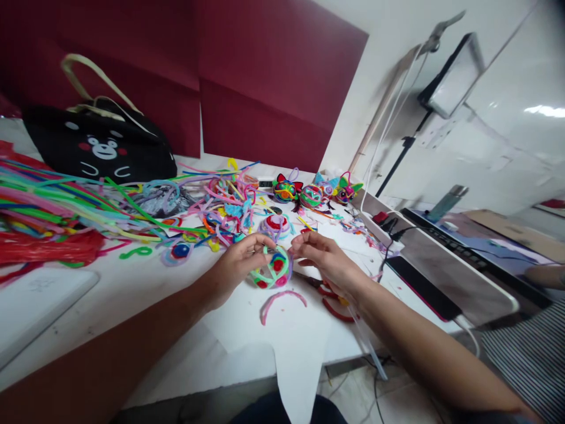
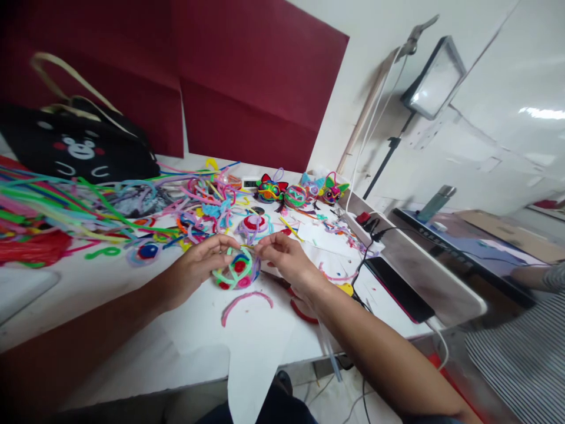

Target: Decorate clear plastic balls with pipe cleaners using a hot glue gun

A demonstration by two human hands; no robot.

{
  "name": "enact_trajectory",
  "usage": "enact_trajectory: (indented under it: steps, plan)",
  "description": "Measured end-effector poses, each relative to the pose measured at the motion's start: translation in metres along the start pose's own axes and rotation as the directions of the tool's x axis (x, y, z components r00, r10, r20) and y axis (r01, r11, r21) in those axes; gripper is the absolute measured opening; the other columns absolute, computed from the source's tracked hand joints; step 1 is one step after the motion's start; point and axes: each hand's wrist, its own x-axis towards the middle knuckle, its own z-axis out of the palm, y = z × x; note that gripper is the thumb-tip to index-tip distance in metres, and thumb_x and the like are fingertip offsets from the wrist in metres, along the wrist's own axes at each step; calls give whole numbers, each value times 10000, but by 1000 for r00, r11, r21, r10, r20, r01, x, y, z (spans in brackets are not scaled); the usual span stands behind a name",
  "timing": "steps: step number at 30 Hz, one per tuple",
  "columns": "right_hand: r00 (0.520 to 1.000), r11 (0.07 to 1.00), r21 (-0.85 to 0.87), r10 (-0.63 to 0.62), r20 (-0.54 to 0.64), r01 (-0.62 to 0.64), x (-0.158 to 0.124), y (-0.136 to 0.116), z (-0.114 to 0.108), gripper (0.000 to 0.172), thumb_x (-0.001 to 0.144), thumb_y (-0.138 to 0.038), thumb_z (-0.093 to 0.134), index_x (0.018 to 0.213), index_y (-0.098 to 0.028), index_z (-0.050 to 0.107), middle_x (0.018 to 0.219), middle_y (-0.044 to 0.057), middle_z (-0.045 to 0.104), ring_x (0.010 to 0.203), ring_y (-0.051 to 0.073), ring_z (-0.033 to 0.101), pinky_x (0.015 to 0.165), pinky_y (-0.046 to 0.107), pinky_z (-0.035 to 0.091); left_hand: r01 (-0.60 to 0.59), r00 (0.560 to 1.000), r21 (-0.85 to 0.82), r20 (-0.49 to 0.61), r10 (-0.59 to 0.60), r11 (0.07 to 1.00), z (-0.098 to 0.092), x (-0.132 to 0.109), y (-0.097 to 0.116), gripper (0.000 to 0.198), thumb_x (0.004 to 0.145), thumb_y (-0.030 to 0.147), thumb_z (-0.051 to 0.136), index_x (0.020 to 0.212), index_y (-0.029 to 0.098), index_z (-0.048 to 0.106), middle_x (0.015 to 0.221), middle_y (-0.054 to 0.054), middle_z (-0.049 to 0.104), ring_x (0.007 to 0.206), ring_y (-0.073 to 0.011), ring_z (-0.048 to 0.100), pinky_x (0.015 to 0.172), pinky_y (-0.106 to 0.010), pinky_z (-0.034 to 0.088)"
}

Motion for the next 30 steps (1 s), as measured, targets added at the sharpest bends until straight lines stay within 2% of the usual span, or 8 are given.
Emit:
enact_trajectory:
  steps: [4,8,14,19,22,25,27,30]
  plan:
    - [997,997,-50,-67,-34,66,-6,0,-18,220,717,-363,670,829,-190,592,840,12,658,845,172,605,775,311,407,36,997,-117,-62,-44,992,2,1,3,171,791,288,582,934,198,604,715,28,551,627,-118,521,589,-229,412]
    - [990,990,-106,-102,-98,91,-16,1,-33,254,732,-396,681,840,-177,610,843,23,662,821,158,594,757,289,408,-6,990,-201,-137,-22,980,2,3,6,206,763,217,590,966,197,619,692,34,530,602,-103,500,568,-203,418]
    - [987,989,-137,-72,-142,53,-33,14,-52,284,750,-432,683,849,-184,585,798,20,640,642,137,572,578,264,431,-10,974,-286,-218,-55,958,-1,5,9,264,721,186,616,984,208,596,714,28,535,649,-130,558,586,-222,452]
    - [963,879,-462,-217,-161,120,-53,29,-66,210,816,-391,620,881,-192,604,852,38,660,739,173,619,639,282,475,-35,964,-325,-262,-54,945,-4,9,6,312,715,167,655,1018,202,591,724,44,518,641,-99,547,619,-210,469]
    - [945,772,-617,-297,-139,152,-66,30,-64,169,849,-351,584,919,-199,602,910,44,673,807,186,630,707,300,476,-63,966,-333,-259,-27,941,-4,9,5,325,710,146,674,1019,203,590,719,47,530,597,-88,533,586,-201,473]
    - [945,740,-639,-320,-61,210,-71,25,-54,124,856,-298,572,926,-200,602,879,34,666,807,179,624,734,309,471,-44,974,-361,-222,-41,931,-3,8,3,325,738,153,676,1039,224,578,744,29,577,595,-106,562,580,-227,499]
    - [954,778,-588,-297,-37,220,-65,21,-44,144,841,-290,593,951,-198,604,848,27,652,772,167,616,714,303,473,-34,980,-386,-195,-45,922,-2,7,2,318,767,154,660,1060,239,571,766,11,603,658,-142,612,613,-261,527]
    - [985,924,-349,-175,-14,159,-48,14,-25,211,799,-276,641,981,-183,590,951,47,635,803,162,629,669,275,491,-49,983,-429,-179,-31,902,-1,6,3,337,803,123,615,1110,251,563,818,-12,633,776,-181,657,682,-306,553]
